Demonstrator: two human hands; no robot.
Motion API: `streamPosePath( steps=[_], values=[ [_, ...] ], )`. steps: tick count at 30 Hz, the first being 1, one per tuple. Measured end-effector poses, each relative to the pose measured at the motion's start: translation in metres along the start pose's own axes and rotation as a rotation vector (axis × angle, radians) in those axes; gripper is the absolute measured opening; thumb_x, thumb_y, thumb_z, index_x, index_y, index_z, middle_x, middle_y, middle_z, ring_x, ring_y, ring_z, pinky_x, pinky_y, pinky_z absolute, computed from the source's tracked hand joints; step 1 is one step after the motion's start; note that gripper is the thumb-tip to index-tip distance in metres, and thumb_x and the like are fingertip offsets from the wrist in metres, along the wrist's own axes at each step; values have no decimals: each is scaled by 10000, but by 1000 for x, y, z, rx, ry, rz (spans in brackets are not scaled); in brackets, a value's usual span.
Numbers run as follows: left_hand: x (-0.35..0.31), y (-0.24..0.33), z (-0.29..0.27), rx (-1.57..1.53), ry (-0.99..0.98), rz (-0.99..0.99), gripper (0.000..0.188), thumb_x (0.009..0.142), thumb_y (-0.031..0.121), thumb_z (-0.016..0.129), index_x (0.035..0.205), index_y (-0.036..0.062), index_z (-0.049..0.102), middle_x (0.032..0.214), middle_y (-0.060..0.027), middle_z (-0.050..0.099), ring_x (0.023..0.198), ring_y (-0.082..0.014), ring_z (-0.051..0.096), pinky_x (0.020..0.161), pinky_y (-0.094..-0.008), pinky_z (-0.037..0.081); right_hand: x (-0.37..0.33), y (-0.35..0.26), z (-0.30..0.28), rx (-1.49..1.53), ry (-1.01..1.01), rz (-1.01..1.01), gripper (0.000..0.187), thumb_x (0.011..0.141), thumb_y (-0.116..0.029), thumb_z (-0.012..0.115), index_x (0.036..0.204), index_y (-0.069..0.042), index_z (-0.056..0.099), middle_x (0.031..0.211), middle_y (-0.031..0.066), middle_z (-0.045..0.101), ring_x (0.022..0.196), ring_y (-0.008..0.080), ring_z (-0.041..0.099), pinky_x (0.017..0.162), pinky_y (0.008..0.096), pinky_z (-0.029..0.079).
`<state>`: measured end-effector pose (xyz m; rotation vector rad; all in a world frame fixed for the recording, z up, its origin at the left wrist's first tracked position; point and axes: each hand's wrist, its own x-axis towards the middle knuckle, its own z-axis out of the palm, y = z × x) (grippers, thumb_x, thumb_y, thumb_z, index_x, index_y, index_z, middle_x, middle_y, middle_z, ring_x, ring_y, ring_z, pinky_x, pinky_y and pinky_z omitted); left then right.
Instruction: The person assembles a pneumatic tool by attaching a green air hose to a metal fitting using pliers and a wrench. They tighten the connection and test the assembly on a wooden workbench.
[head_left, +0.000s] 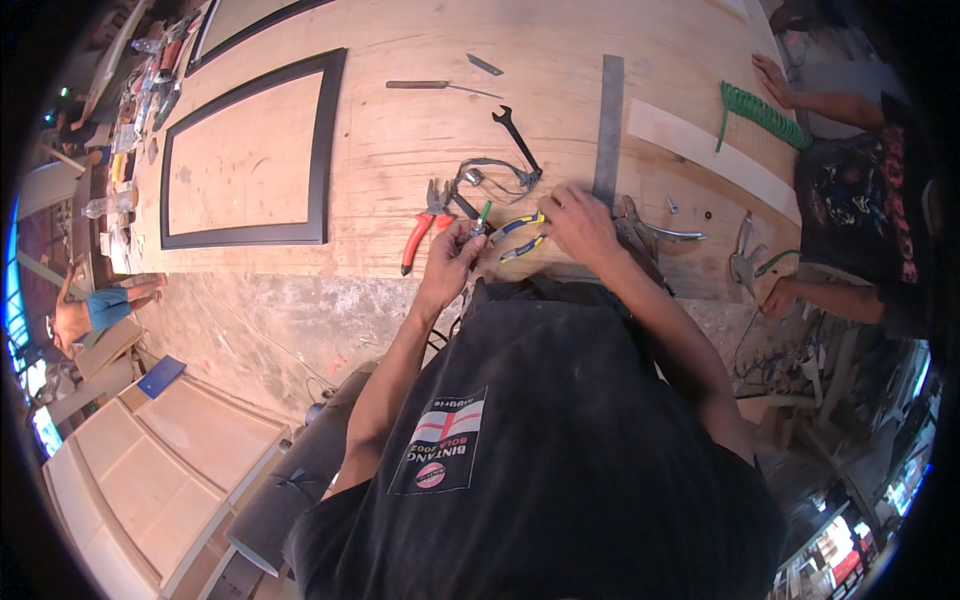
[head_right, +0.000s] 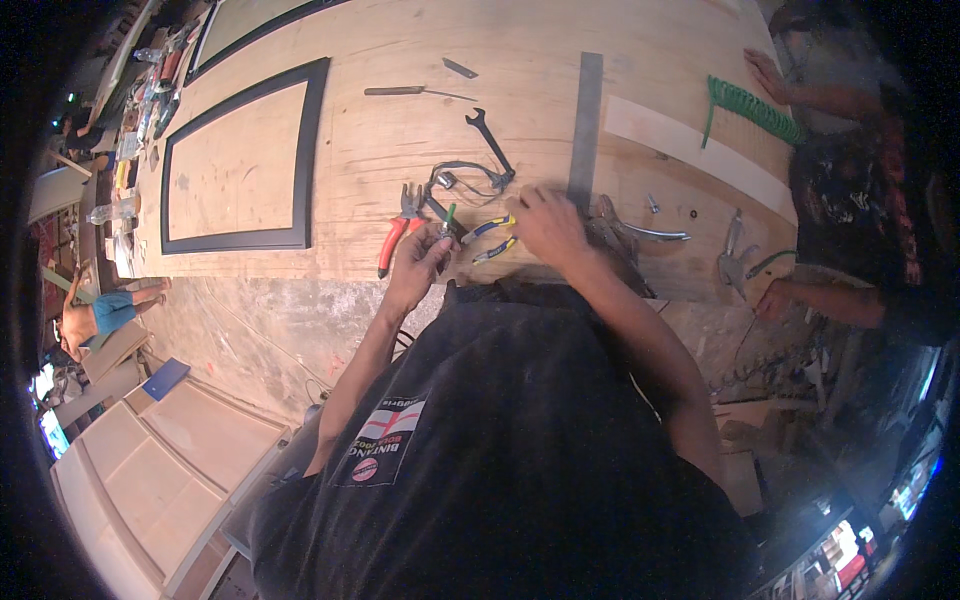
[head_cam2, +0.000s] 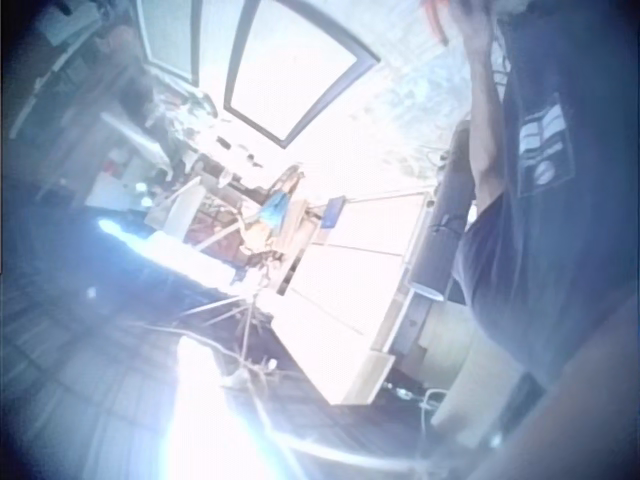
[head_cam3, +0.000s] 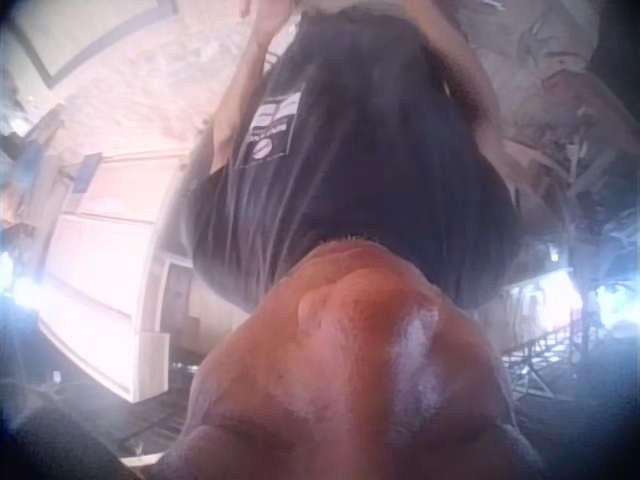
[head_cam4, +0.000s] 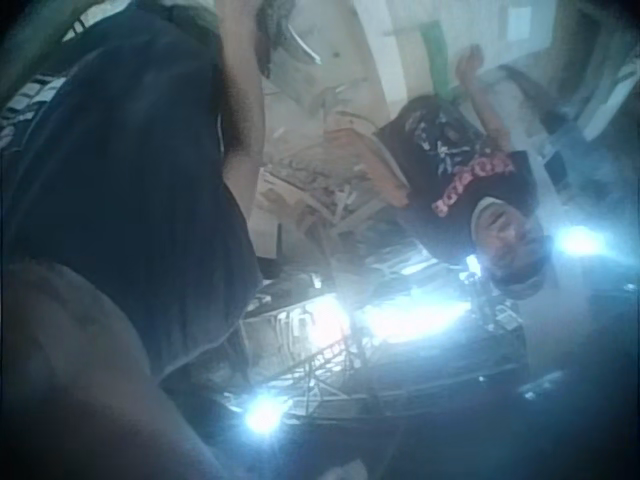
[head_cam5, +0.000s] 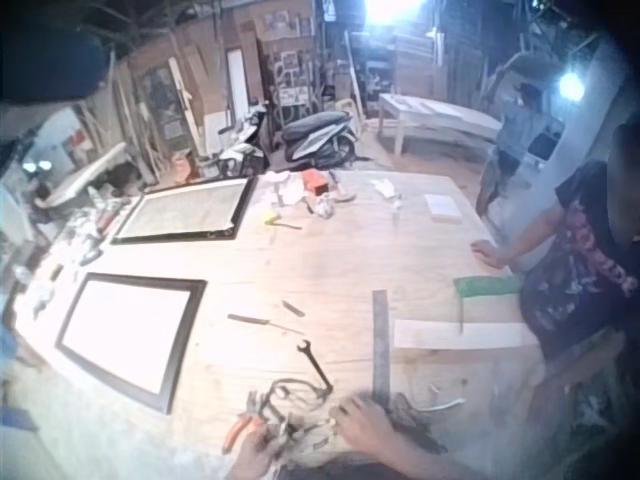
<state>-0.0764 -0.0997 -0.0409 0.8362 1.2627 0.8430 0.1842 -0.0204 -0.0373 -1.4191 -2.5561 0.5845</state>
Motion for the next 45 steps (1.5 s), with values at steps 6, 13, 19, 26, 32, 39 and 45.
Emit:
streamPosePath(
  steps=[6, 13, 19, 26, 32, 39, 45],
  values=[
    [2, 20, -2, -154, 27, 7, 177, 1027, 101, 639, 1167, -3, 608, 932, -30, 711, 752, -76, 587, 693, -248, 489, 5, -61, 4, 163, -494, 439, 578, 943, -569, 637, 1371, -200, 514, 1123, 279, 704, 1094, 496, 672, 879, 602, 526],
    [20, 37, 3, -79, -108, 54, 176, 1029, 122, 645, 1147, -7, 625, 917, -38, 703, 752, -81, 595, 690, -246, 491, -40, -24, 9, 13, -263, 552, 516, 905, -335, 716, 1329, -143, 492, 1326, 291, 504, 1099, 534, 618, 883, 571, 537],
    [37, 60, 25, 327, -100, 196, 274, 1021, 190, 670, 1195, -17, 625, 912, -67, 679, 787, -116, 610, 714, -286, 502, -80, 5, 24, -75, 47, 551, 466, 832, -116, 707, 1264, -43, 546, 1224, 219, 585, 1091, 428, 641, 895, 506, 541],
    [33, 101, 65, 671, -79, 451, 282, 992, 151, 659, 1215, -16, 616, 1014, -217, 695, 927, -383, 668, 818, -430, 513, -91, 30, -4, 642, -205, 733, 334, 986, -251, 647, 1202, -4, 708, 1244, 166, 677, 1115, 255, 648, 906, 372, 511],
    [41, 103, 89, 714, -94, 542, 240, 991, 70, 619, 1201, -37, 570, 1090, -267, 658, 1025, -441, 644, 861, -471, 509, -101, -30, -60, 1223, -20, 490, 359, 1006, -260, 632, 1273, -32, 705, 1066, 50, 674, 943, 141, 582, 869, 308, 460],
    [44, 109, 103, 838, -71, 625, 233, 968, 39, 605, 1174, -24, 515, 1077, -261, 587, 994, -478, 610, 817, -529, 490, -87, -48, -93, 1269, -105, 548, 409, 991, -190, 642, 1360, -14, 648, 1241, 59, 640, 1063, 137, 569, 959, 298, 436],
    [46, 109, 106, 853, -63, 596, 217, 994, 60, 595, 1159, -45, 499, 1048, -305, 619, 975, -510, 614, 793, -533, 499, -89, -44, -86, 1294, -93, 588, 475, 976, -233, 665, 1408, -42, 617, 1302, 120, 653, 1179, 209, 593, 1054, 342, 407]
  ],
)
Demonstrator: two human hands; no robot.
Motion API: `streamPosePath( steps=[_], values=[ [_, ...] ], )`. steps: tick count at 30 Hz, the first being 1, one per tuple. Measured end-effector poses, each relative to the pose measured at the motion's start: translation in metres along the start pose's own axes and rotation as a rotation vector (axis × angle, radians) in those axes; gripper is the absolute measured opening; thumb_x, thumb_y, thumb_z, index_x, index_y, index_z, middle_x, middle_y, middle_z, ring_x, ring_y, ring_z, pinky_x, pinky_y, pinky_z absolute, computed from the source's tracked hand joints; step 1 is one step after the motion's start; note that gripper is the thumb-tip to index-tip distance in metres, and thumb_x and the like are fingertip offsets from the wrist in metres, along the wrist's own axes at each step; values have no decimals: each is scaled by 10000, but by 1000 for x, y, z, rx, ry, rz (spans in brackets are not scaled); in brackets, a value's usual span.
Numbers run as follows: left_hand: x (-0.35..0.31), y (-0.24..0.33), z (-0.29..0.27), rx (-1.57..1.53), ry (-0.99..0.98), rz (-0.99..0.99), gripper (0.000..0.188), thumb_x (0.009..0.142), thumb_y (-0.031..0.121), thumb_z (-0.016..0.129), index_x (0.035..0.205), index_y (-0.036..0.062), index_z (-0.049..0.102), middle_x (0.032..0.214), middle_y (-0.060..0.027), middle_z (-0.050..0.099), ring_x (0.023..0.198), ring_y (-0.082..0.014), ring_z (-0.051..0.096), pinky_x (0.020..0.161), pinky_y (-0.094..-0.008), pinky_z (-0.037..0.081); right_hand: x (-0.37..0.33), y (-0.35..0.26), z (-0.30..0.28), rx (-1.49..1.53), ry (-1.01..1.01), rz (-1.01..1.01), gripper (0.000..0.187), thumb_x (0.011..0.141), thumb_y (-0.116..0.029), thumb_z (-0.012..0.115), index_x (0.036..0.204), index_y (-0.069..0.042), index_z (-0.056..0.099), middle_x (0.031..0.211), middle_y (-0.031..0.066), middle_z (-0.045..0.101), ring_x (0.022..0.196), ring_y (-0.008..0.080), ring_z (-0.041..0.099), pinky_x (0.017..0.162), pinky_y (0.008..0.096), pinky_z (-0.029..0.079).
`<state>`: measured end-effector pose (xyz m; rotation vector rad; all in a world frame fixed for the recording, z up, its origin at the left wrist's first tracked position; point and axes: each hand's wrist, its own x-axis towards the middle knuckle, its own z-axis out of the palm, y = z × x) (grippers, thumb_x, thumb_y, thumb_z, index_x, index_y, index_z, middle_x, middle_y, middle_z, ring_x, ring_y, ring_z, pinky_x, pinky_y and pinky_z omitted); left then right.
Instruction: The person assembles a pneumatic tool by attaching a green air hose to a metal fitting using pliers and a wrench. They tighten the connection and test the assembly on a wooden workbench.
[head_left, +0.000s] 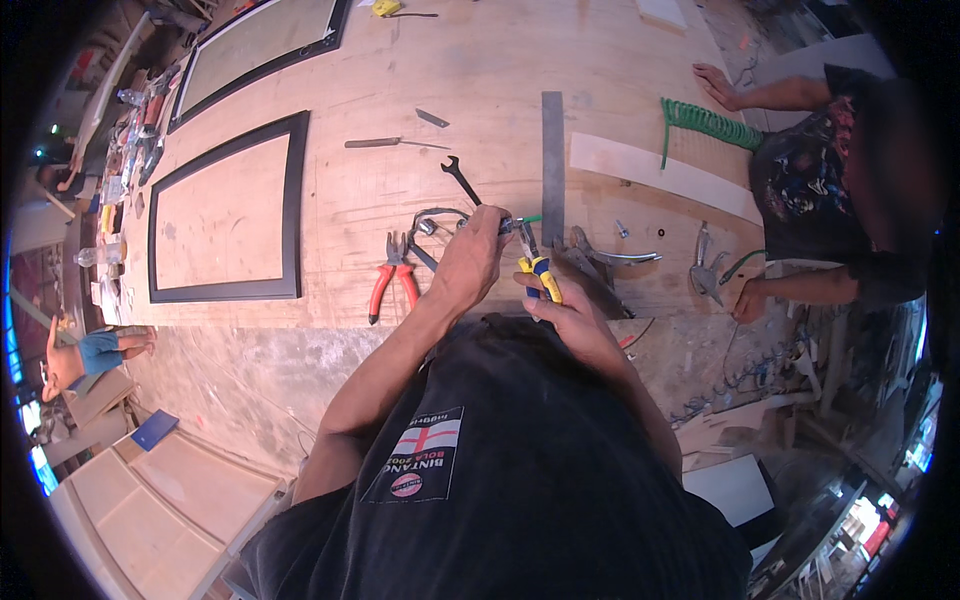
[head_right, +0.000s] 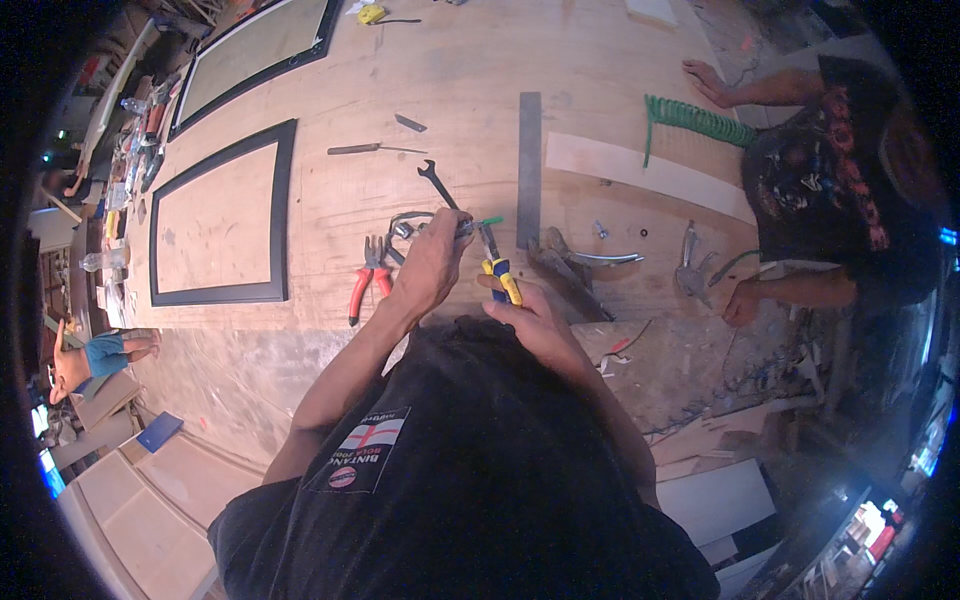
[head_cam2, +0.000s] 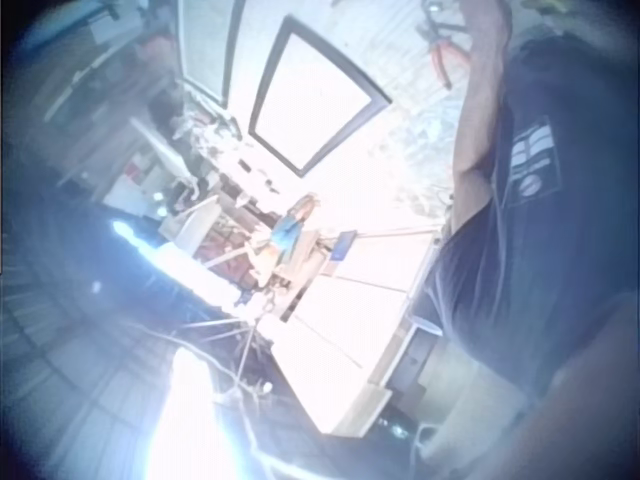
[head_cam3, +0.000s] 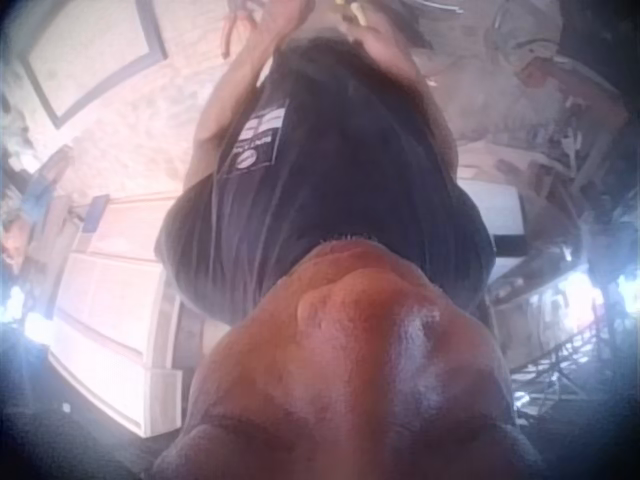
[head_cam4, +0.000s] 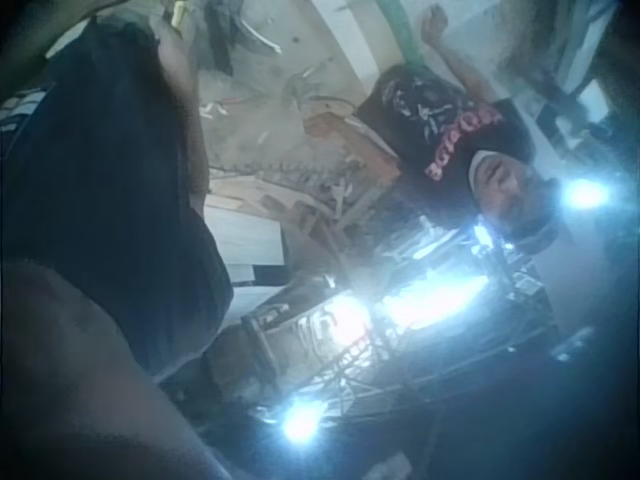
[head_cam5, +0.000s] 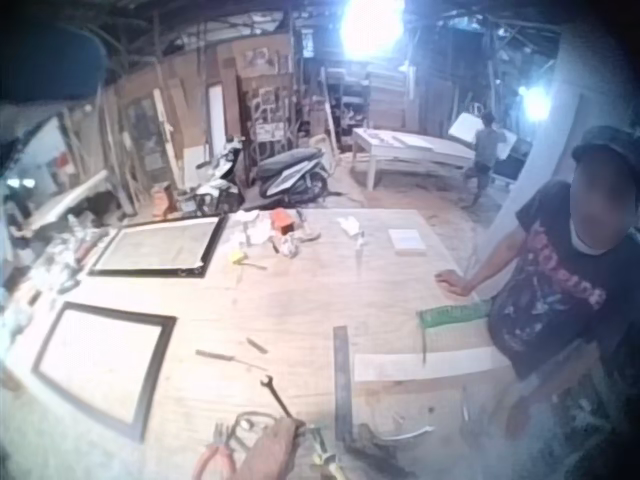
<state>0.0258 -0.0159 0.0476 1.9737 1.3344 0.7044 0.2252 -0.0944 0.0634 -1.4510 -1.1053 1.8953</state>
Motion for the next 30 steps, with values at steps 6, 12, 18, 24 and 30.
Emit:
streamPosePath(
  steps=[6, 12, 18, 24, 30],
  values=[
    [-5, -10, 8, 30, 15, 19, 207, 993, 83, 587, 1146, -20, 491, 1058, -260, 591, 934, -479, 629, 749, -529, 511, -1, -9, 4, -34, 4, 3, 504, 979, -218, 672, 1432, -14, 587, 1417, 113, 599, 1288, 192, 534, 1114, 333, 364],
    [-5, -9, 8, -4, -6, -22, 227, 992, 64, 594, 1165, -55, 507, 1036, -298, 612, 962, -504, 608, 809, -530, 490, 4, -1, 4, 32, -3, -1, 543, 970, -203, 679, 1457, 5, 558, 1460, 105, 577, 1337, 187, 499, 1147, 335, 328],
    [-5, -10, 14, 70, -38, 1, 206, 990, 69, 590, 1164, -9, 511, 1059, -262, 608, 947, -486, 622, 767, -535, 503, 5, 10, 6, -105, 12, -41, 569, 909, -135, 673, 1461, -41, 573, 1445, 130, 588, 1346, 230, 505, 1155, 356, 324],
    [-7, -12, 19, 101, -23, 46, 185, 996, 80, 579, 1153, 8, 513, 1062, -244, 608, 919, -485, 626, 748, -543, 505, 6, 13, 13, -290, 116, 23, 613, 808, -94, 657, 1420, -87, 625, 1150, 143, 619, 1126, 254, 544, 1045, 354, 385],
    [-10, -15, 28, 130, -73, 61, 197, 980, 69, 581, 1155, 11, 514, 1034, -243, 615, 912, -475, 640, 732, -541, 514, 15, 52, 2, -141, 23, -39, 611, 761, -76, 606, 1370, -80, 663, 1123, 157, 661, 1129, 276, 580, 1028, 362, 419]
  ],
)
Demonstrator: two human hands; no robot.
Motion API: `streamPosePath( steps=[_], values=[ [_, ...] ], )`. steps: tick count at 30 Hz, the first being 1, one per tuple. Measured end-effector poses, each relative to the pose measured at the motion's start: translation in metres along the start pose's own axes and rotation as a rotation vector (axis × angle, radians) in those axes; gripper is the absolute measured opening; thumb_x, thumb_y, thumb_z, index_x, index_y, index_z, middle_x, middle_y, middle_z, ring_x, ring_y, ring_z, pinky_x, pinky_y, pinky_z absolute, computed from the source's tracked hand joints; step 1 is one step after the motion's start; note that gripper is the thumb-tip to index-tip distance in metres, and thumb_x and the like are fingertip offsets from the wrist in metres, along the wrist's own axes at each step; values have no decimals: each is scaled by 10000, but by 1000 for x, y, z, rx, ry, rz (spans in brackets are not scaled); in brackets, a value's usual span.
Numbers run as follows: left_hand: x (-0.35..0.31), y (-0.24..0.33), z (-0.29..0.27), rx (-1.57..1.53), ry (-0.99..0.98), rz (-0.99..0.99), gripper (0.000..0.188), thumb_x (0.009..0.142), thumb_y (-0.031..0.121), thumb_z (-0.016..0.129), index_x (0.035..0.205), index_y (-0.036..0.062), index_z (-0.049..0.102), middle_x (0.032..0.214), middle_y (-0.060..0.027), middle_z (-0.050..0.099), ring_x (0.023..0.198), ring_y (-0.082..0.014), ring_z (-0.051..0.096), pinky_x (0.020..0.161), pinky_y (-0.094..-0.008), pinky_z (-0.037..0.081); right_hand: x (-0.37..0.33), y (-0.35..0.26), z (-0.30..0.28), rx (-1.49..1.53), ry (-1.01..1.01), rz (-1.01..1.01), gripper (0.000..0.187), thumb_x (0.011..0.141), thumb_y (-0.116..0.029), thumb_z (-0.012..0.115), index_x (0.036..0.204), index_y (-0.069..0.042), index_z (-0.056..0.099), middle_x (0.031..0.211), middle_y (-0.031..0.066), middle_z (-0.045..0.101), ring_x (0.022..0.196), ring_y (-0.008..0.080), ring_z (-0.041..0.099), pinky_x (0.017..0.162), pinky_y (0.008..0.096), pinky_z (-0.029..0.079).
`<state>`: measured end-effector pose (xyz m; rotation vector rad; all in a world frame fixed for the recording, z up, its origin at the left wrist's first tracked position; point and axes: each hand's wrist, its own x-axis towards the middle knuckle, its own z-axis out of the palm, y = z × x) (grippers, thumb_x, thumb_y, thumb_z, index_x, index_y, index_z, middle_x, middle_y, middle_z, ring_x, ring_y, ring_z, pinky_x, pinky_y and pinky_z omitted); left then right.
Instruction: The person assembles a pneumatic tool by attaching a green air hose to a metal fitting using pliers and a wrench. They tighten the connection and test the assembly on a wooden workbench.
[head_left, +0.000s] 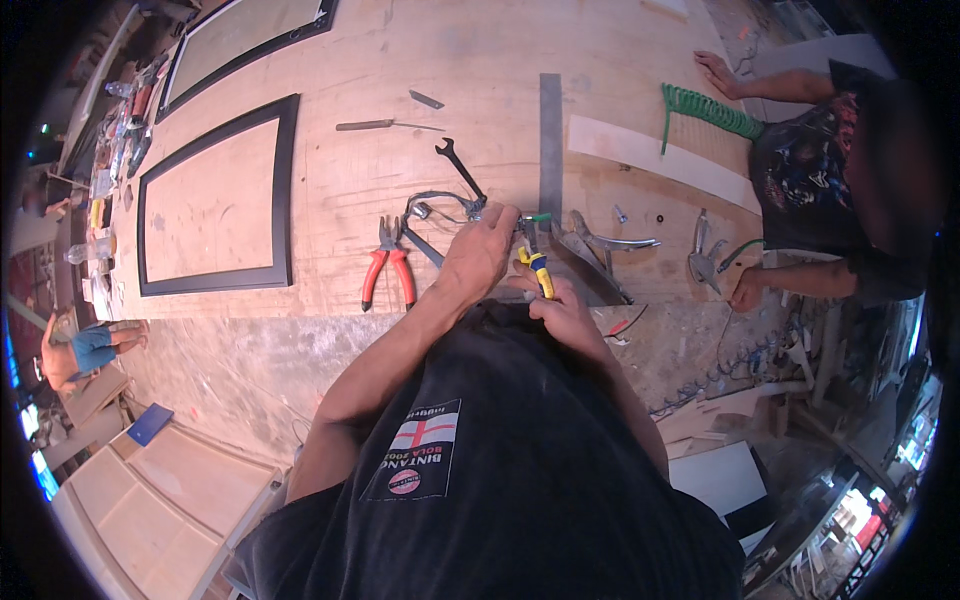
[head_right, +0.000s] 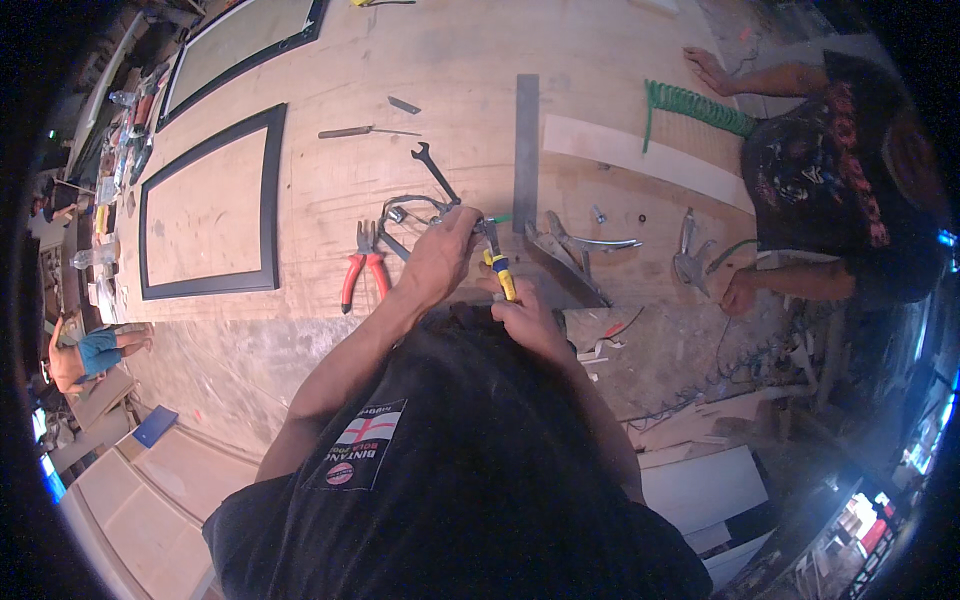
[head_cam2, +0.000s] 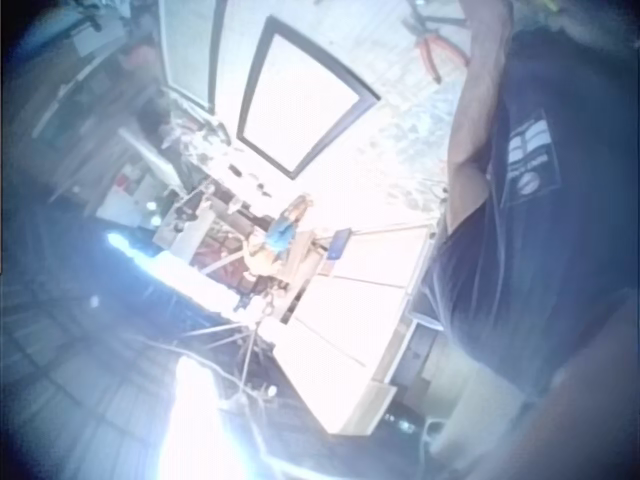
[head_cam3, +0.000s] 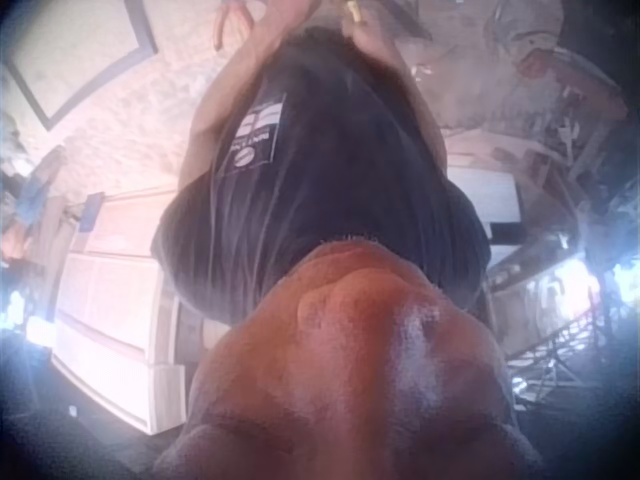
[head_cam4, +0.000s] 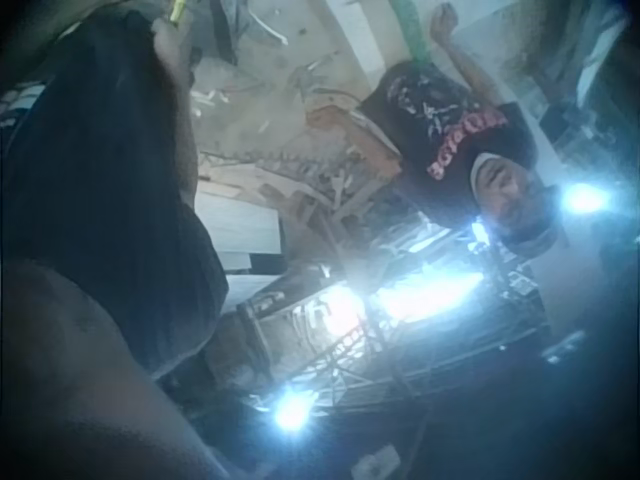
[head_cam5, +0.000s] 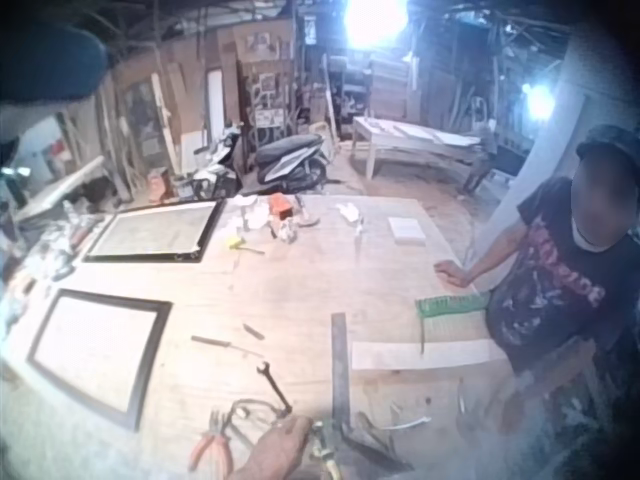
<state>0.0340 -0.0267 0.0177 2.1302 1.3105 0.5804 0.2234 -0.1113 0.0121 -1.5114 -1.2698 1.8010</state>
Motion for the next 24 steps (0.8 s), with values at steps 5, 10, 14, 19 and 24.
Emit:
streamPosePath(
  steps=[5, 10, 14, 19, 24],
  values=[
    [-4, 0, 1, -7, -63, -51, 223, 972, 62, 583, 1177, 13, 510, 1056, -247, 622, 923, -477, 645, 741, -540, 525, -2, 15, -3, -105, 32, 23, 600, 779, -116, 602, 1376, -81, 649, 1269, 178, 650, 1191, 318, 590, 1074, 376, 406],
    [-6, -2, 5, -43, -65, -59, 230, 970, 54, 584, 1180, 7, 505, 1074, -255, 618, 953, -486, 642, 771, -550, 522, -7, -21, -3, -107, 30, 54, 627, 795, -120, 612, 1421, -85, 602, 1296, 217, 628, 1226, 355, 573, 1074, 406, 406],
    [-4, 0, 6, -113, -72, -85, 238, 960, 38, 591, 1177, -3, 503, 1072, -262, 610, 974, -497, 626, 793, -552, 511, -9, -25, 1, -174, 96, 38, 625, 794, -115, 620, 1418, -77, 606, 1312, 229, 616, 1244, 362, 563, 1085, 405, 395],
    [-4, -1, 10, -151, -41, -45, 256, 945, 19, 596, 1179, -11, 496, 1079, -266, 593, 995, -502, 606, 804, -550, 500, -10, -27, -1, -246, 117, 52, 630, 790, -117, 629, 1418, -74, 612, 1362, 213, 614, 1284, 337, 552, 1111, 383, 373],
    [-2, 0, 11, -127, -48, -68, 262, 939, 8, 594, 1181, -6, 494, 1096, -261, 582, 995, -502, 606, 798, -550, 499, -11, -34, -5, -162, 68, 63, 621, 804, -125, 643, 1421, -60, 601, 1383, 243, 603, 1305, 366, 548, 1113, 407, 386]
  ],
)
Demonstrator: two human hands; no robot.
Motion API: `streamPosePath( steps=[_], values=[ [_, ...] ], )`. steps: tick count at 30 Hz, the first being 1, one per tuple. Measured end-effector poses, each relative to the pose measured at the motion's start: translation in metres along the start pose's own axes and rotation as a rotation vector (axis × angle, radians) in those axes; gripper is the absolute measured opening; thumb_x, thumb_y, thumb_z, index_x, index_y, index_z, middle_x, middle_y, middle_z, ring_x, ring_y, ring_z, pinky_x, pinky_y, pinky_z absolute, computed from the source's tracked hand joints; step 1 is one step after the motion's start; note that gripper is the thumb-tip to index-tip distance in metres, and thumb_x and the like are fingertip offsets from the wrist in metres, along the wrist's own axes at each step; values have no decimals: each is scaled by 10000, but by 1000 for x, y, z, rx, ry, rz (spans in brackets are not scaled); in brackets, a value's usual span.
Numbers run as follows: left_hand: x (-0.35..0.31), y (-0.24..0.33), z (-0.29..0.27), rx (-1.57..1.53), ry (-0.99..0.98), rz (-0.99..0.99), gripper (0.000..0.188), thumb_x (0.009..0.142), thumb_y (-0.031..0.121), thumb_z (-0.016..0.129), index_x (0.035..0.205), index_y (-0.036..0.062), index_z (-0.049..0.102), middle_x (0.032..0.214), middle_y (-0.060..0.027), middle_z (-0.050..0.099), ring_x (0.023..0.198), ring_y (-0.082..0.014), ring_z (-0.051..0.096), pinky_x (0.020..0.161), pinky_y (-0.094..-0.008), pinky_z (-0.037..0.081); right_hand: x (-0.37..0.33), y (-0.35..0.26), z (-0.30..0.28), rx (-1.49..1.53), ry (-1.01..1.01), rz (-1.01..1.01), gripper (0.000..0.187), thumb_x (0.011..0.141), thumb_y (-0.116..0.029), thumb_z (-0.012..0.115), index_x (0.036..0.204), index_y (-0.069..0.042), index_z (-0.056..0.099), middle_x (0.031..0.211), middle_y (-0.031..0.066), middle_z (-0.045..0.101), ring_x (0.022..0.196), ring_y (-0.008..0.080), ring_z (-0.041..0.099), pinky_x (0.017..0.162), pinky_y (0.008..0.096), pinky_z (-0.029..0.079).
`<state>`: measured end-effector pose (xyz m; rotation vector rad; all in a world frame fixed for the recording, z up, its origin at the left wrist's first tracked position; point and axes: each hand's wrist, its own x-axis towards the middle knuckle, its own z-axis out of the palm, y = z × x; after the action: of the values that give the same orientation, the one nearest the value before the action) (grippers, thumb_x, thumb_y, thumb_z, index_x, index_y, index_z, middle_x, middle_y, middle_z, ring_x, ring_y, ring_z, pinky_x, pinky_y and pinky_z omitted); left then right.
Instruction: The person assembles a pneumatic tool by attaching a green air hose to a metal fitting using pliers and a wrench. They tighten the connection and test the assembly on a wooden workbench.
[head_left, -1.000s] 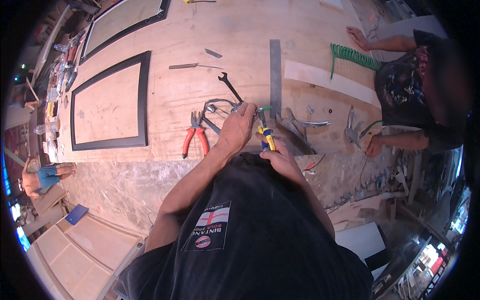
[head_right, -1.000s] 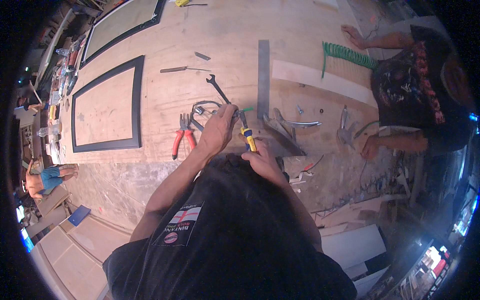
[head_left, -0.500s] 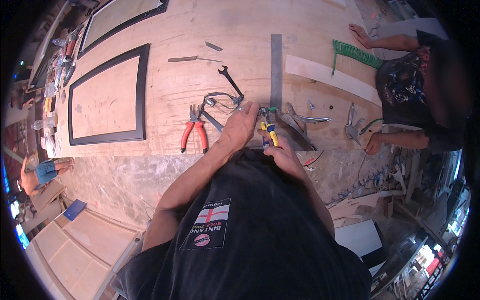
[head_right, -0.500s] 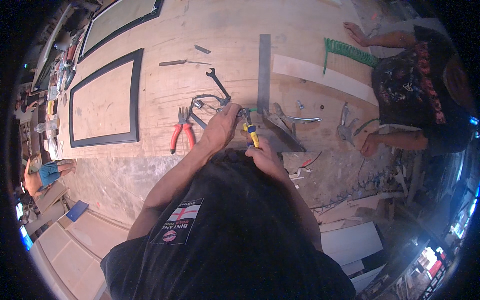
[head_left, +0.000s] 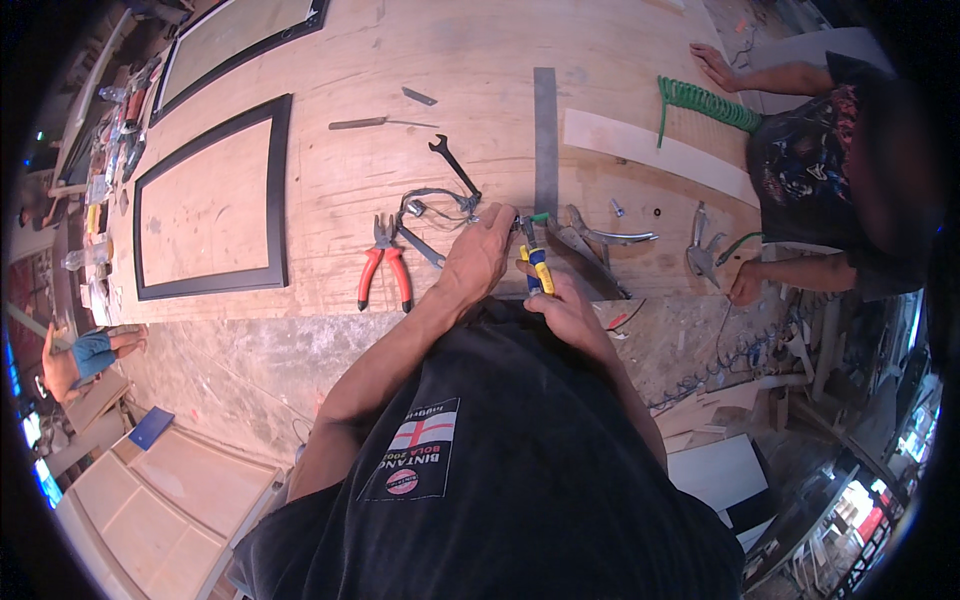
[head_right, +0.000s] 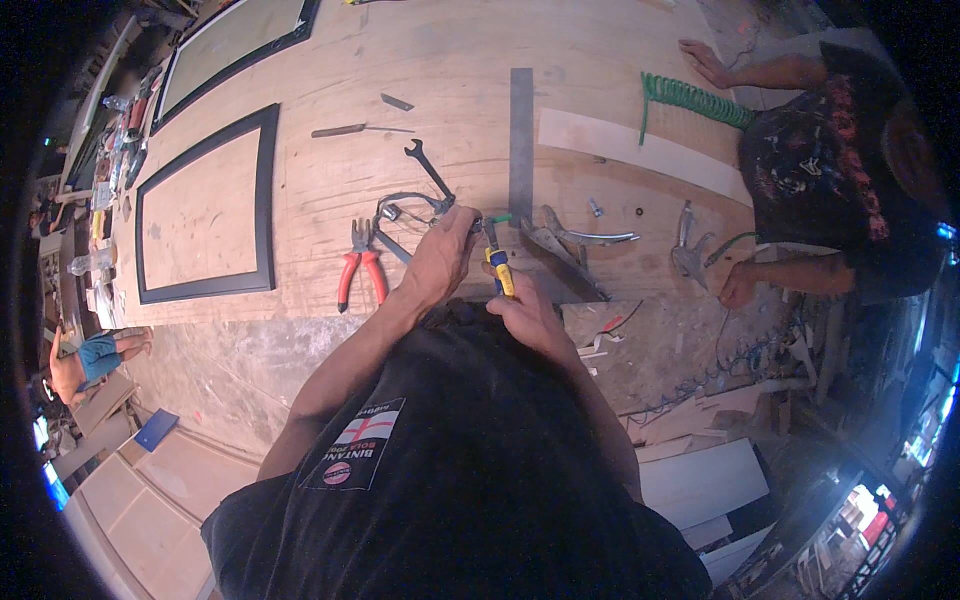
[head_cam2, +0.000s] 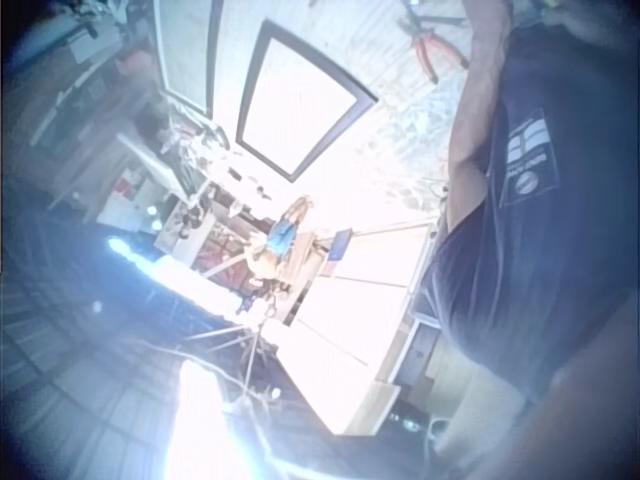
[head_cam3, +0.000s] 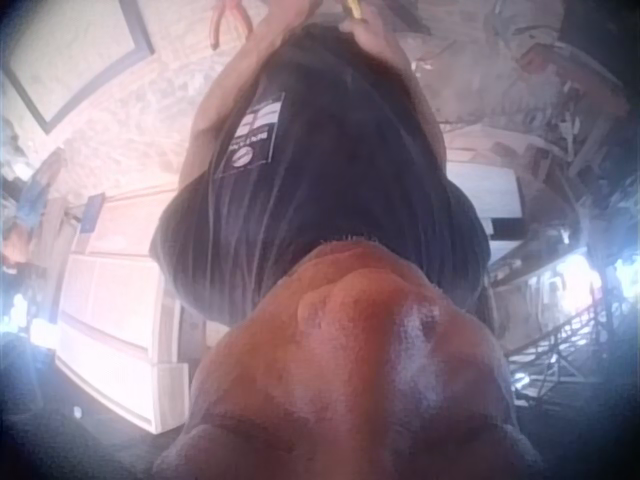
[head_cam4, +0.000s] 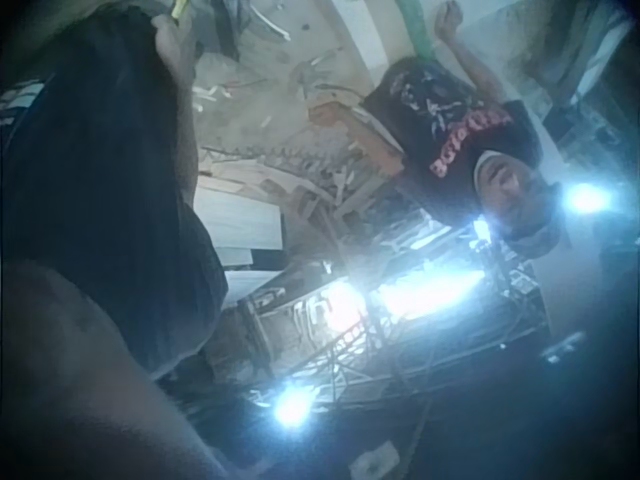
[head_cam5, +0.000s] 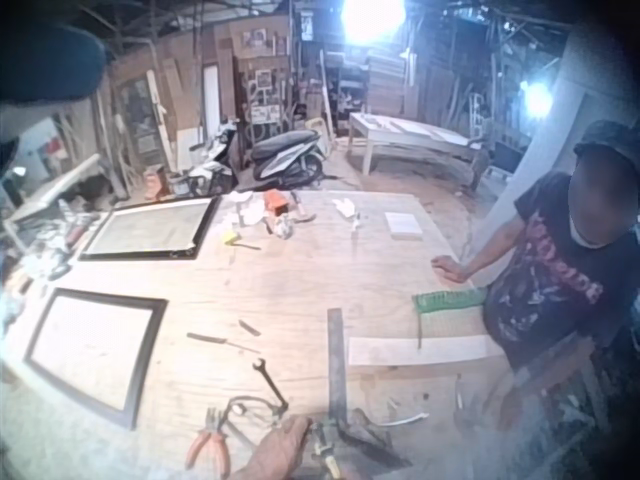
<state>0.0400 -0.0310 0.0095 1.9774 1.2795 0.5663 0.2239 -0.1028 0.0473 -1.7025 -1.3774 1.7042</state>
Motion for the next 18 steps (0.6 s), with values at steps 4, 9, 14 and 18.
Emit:
streamPosePath(
  steps=[4, 9, 14, 18],
  values=[
    [0, 0, 0, 0, 2, 15, 265, 938, 7, 595, 1182, -4, 493, 1100, -263, 582, 983, -503, 609, 790, -553, 500, 2, 7, 4, -19, 26, -47, 628, 810, -138, 657, 1428, -54, 591, 1341, 252, 623, 1257, 376, 577, 1080, 416, 416],
    [-1, -2, 1, -18, -15, -4, 266, 939, 9, 596, 1189, 0, 504, 1101, -259, 583, 987, -501, 611, 799, -550, 502, 2, 3, 5, -21, 49, -50, 540, 809, -125, 660, 1339, -27, 617, 1196, 230, 661, 1134, 363, 618, 1001, 411, 451],
    [-4, 2, 1, -95, 36, 25, 244, 953, 27, 597, 1186, 6, 528, 1097, -252, 588, 999, -499, 601, 821, -545, 491, 6, 17, 11, 63, 89, -88, 356, 818, -79, 629, 1166, -6, 611, 1060, 220, 660, 1034, 378, 639, 918, 436, 479],
    [-5, 1, 8, -108, 89, 18, 229, 969, 50, 598, 1185, 5, 536, 1061, -247, 587, 985, -492, 594, 811, -529, 483, 10, 26, 17, -47, 157, -215, 274, 821, -44, 597, 1092, -3, 596, 1012, 242, 651, 988, 427, 639, 869, 478, 489]
  ],
)
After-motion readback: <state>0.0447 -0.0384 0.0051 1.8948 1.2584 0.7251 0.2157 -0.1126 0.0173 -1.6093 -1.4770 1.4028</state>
